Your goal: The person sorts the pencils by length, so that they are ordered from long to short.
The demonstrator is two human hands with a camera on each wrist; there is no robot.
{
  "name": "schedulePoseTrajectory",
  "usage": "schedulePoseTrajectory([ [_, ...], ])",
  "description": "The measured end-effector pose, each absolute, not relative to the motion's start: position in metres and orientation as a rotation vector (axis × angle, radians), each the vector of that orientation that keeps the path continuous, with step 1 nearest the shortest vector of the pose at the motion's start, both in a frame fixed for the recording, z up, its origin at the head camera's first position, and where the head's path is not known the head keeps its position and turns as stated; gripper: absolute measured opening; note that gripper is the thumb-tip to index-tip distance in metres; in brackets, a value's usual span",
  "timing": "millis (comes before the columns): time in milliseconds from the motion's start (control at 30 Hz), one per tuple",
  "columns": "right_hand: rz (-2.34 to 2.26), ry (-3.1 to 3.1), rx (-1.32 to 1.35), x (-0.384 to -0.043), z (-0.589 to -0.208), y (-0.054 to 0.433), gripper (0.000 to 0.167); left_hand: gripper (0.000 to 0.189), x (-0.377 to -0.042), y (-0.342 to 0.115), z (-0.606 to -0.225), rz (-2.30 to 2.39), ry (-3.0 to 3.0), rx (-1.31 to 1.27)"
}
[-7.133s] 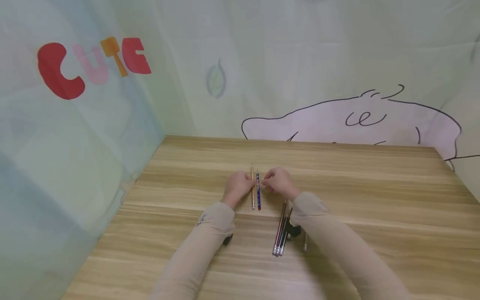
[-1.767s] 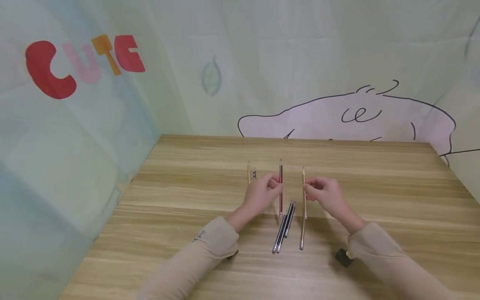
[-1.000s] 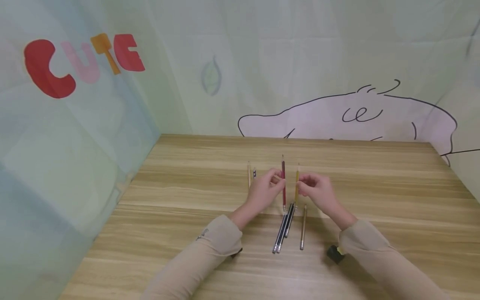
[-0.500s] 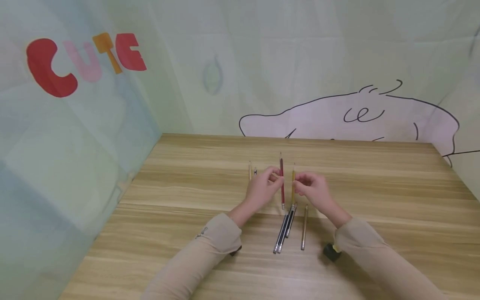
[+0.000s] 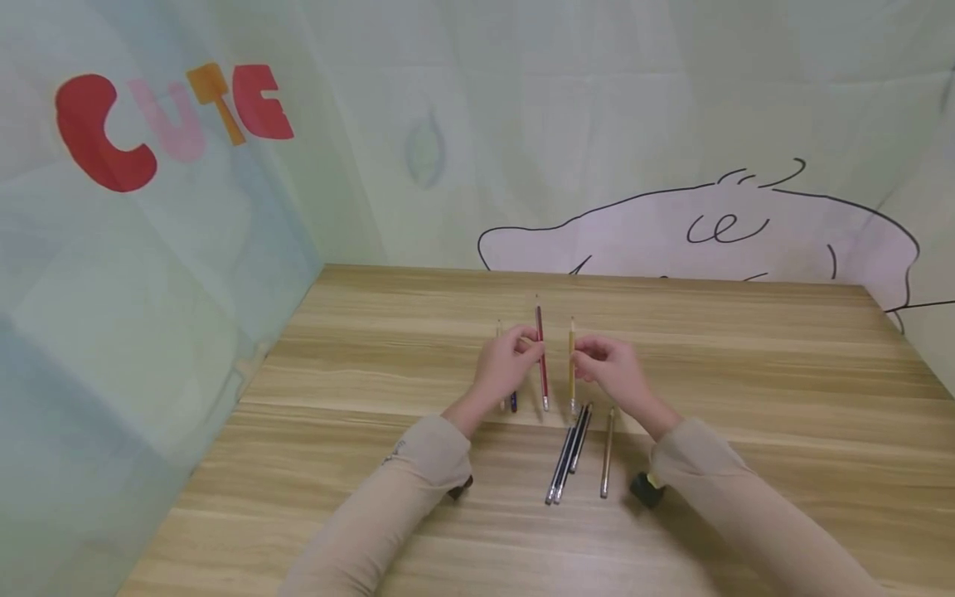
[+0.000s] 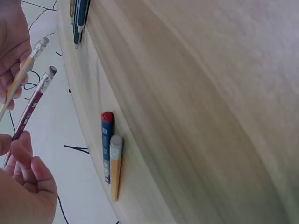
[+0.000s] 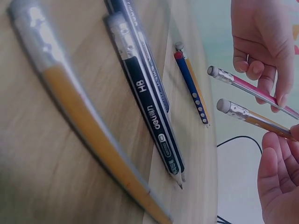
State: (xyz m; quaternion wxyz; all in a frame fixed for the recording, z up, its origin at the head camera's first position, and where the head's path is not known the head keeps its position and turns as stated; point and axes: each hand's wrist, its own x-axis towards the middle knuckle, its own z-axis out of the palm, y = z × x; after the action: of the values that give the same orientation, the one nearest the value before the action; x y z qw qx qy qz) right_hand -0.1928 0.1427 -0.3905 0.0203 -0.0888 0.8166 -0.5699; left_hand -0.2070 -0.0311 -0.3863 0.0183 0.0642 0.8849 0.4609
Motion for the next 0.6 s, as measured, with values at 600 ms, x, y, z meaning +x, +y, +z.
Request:
schedulePoseTrajectory([
  [600,-1.722,2.499,-0.190,-0.210,-0.396,0.129,0.026,0.018,-0.217,-0.057,-0.390,1.349,2.829,0.079],
])
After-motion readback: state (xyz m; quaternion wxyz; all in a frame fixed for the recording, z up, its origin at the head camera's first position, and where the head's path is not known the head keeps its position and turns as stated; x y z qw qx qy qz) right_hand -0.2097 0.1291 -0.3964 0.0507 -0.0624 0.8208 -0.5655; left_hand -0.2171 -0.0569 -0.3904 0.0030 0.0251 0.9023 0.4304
